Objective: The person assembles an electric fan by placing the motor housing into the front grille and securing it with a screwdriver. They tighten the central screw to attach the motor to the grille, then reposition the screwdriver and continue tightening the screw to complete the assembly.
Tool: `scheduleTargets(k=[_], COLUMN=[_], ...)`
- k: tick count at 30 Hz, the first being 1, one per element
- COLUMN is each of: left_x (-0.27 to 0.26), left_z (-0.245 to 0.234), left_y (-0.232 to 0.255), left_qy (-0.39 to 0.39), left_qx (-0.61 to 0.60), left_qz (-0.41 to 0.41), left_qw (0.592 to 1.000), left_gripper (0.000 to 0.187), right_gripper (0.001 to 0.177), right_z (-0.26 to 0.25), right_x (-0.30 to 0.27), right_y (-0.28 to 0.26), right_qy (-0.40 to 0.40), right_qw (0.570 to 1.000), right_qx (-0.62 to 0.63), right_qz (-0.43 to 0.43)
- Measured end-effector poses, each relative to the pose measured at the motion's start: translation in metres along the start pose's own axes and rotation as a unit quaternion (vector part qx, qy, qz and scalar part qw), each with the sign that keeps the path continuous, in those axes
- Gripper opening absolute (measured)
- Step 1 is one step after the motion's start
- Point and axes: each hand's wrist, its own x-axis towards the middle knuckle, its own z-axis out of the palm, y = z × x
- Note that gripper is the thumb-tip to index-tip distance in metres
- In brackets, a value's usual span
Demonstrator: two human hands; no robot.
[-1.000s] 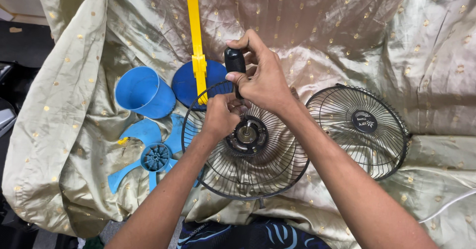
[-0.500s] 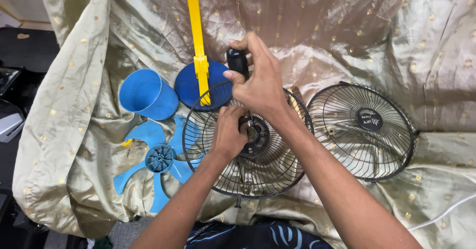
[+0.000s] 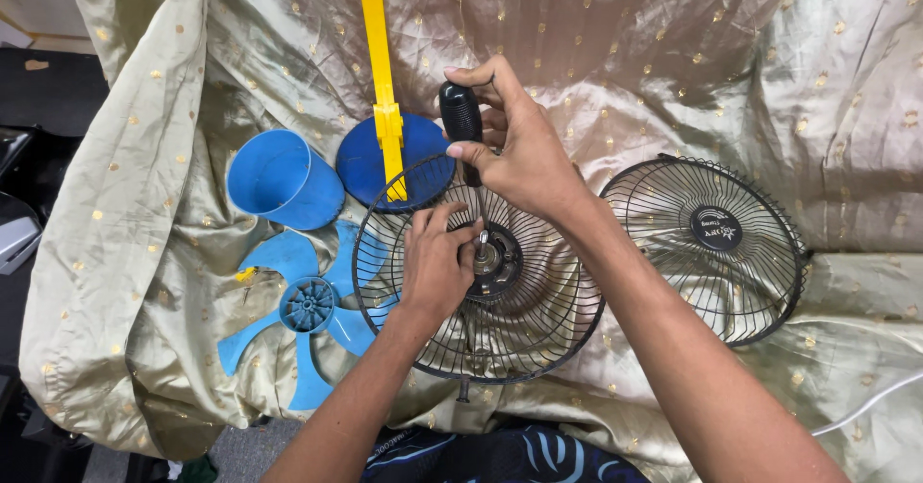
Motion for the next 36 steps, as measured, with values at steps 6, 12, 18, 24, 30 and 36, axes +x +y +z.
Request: scheduleTargets(k=[6,12,18,24,30,36], left_x=[-0.003,-0.003,-0.003,-0.003,-0.003,-0.003], left_z=[0.001,0.003,0.002,0.0,0.0,0.003], left_y=[0.0,0.002,0.004,0.004,0.008,0.005], left_qy=[-0.005,-0.005,-0.007,-0.002,0.001,-0.004], left_qx=[-0.018,-0.025,-0.033,-0.04,-0.032,-0.02], left_qz=[-0.044,-0.055,-0.058,-0.057,-0.065,-0.062], left_qw=[0.999,0.998,0.998,0.998,0.997,0.998], left_gripper=[0.031,0.031,0.031,0.03,0.032,0.031], right_gripper=[0.062,0.062,0.061,0.055,0.055,0.056], right_z=[0.014,0.015,0.021,0.015,0.013,0.009], right_x=[0.0,-0.004,-0.005,-0.009,-0.017,-0.014], right_y=[-0.005,-0.005,-0.004,0.002,0.003,-0.009], right_qy=[0.037,0.069,0.102,0.187,0.254,0.179], right_qw=[0.998,0.994,0.989,0.96,0.92,0.955], right_qx=[-0.044,-0.078,-0.101,-0.2,-0.286,-0.231], right_qz=[0.001,-0.024,-0.024,-0.065,-0.085,-0.06])
